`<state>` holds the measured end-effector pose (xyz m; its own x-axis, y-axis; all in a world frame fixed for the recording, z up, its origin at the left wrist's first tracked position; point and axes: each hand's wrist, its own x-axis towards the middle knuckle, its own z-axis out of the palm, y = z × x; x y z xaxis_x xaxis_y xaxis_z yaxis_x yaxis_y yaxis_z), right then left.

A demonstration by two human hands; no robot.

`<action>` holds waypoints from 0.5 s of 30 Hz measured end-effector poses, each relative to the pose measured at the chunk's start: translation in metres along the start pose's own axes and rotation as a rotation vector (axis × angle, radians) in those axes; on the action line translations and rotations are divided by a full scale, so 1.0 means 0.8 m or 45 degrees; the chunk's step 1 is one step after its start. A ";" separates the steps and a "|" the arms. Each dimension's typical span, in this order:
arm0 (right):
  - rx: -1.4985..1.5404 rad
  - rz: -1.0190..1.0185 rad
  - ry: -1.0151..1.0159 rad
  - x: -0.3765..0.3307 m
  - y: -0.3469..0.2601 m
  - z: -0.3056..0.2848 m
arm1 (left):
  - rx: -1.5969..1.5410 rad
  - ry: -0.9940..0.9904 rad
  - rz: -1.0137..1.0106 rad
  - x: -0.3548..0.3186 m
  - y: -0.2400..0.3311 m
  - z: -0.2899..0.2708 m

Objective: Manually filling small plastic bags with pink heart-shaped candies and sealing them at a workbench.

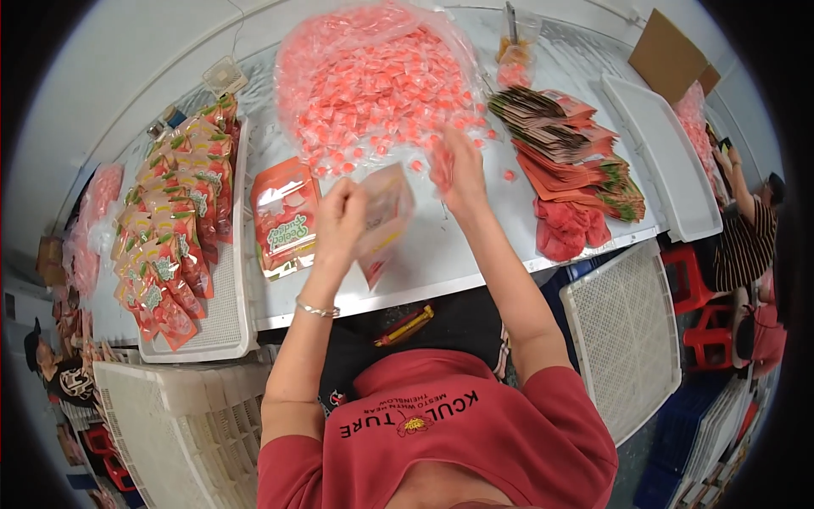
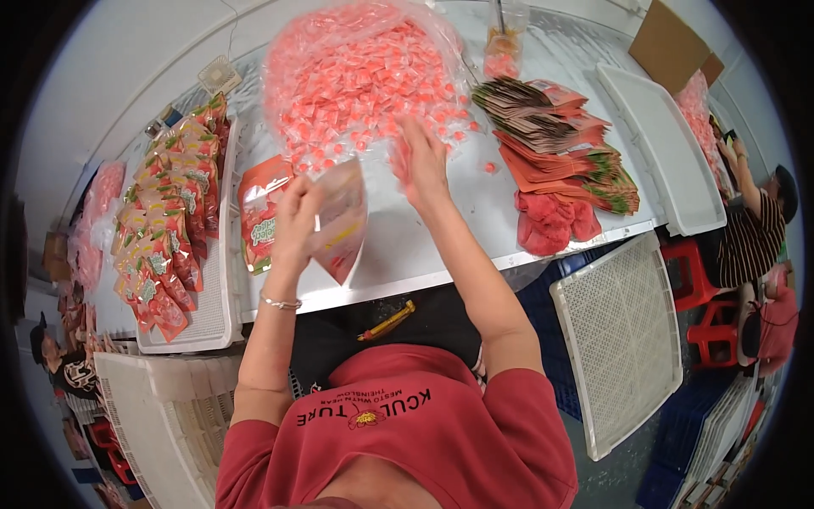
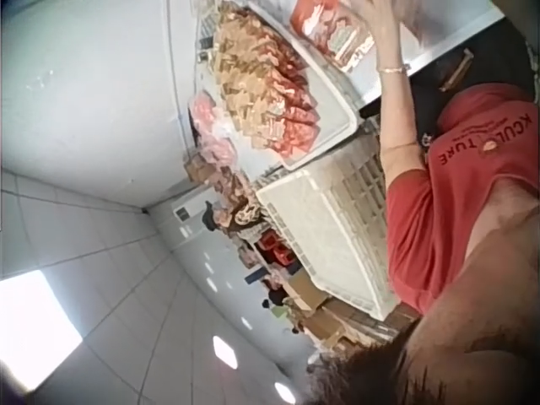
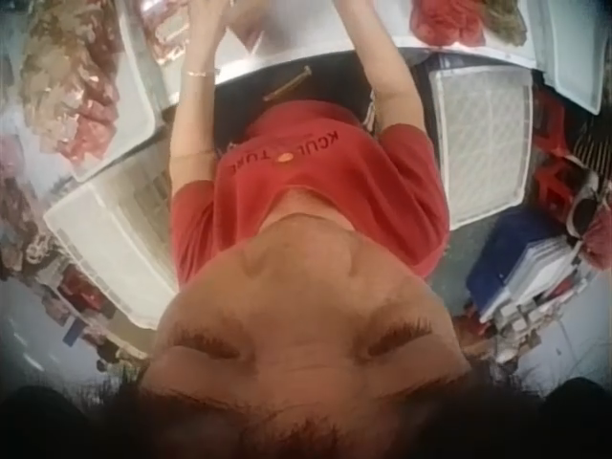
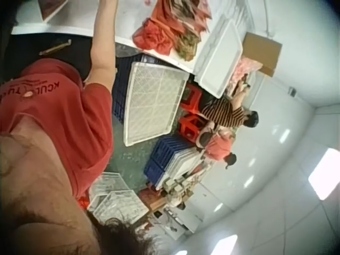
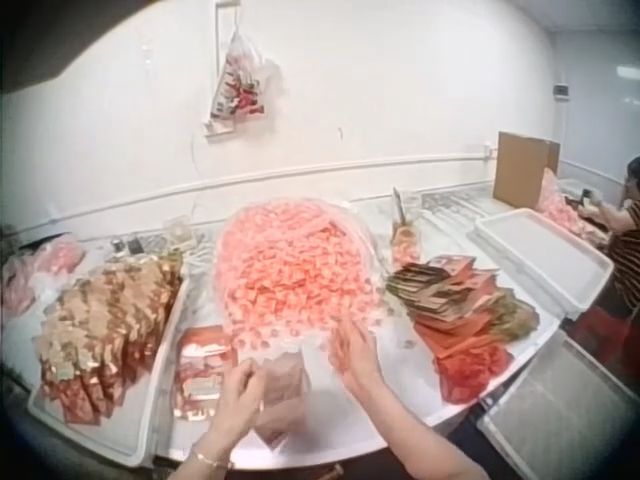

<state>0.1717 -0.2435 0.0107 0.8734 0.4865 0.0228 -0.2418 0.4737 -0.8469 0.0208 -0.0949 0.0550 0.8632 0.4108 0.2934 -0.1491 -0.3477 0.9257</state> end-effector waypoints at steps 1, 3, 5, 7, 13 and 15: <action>-0.034 -0.102 0.004 -0.005 -0.026 0.036 | -0.002 -0.002 0.008 0.004 -0.001 0.013; -0.098 -0.301 0.005 -0.013 -0.058 0.102 | 0.077 0.010 0.028 0.011 -0.001 0.030; -0.126 -0.412 0.010 -0.014 -0.057 0.107 | -0.055 0.032 -0.093 0.018 -0.007 0.036; -2.016 -1.358 -0.458 -0.012 -0.033 0.091 | -0.185 0.071 -0.223 0.025 -0.023 0.039; -1.596 -1.092 -0.436 -0.039 -0.019 0.068 | -0.390 0.211 -0.268 0.029 -0.046 0.031; -1.666 -1.122 -0.585 -0.042 -0.056 0.085 | -0.336 0.232 -0.162 0.039 -0.036 0.017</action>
<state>0.1245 -0.2315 0.0841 0.2909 0.6960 0.6564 0.9408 -0.0831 -0.3288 0.0590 -0.0835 0.0341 0.7861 0.5891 0.1872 -0.1856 -0.0638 0.9805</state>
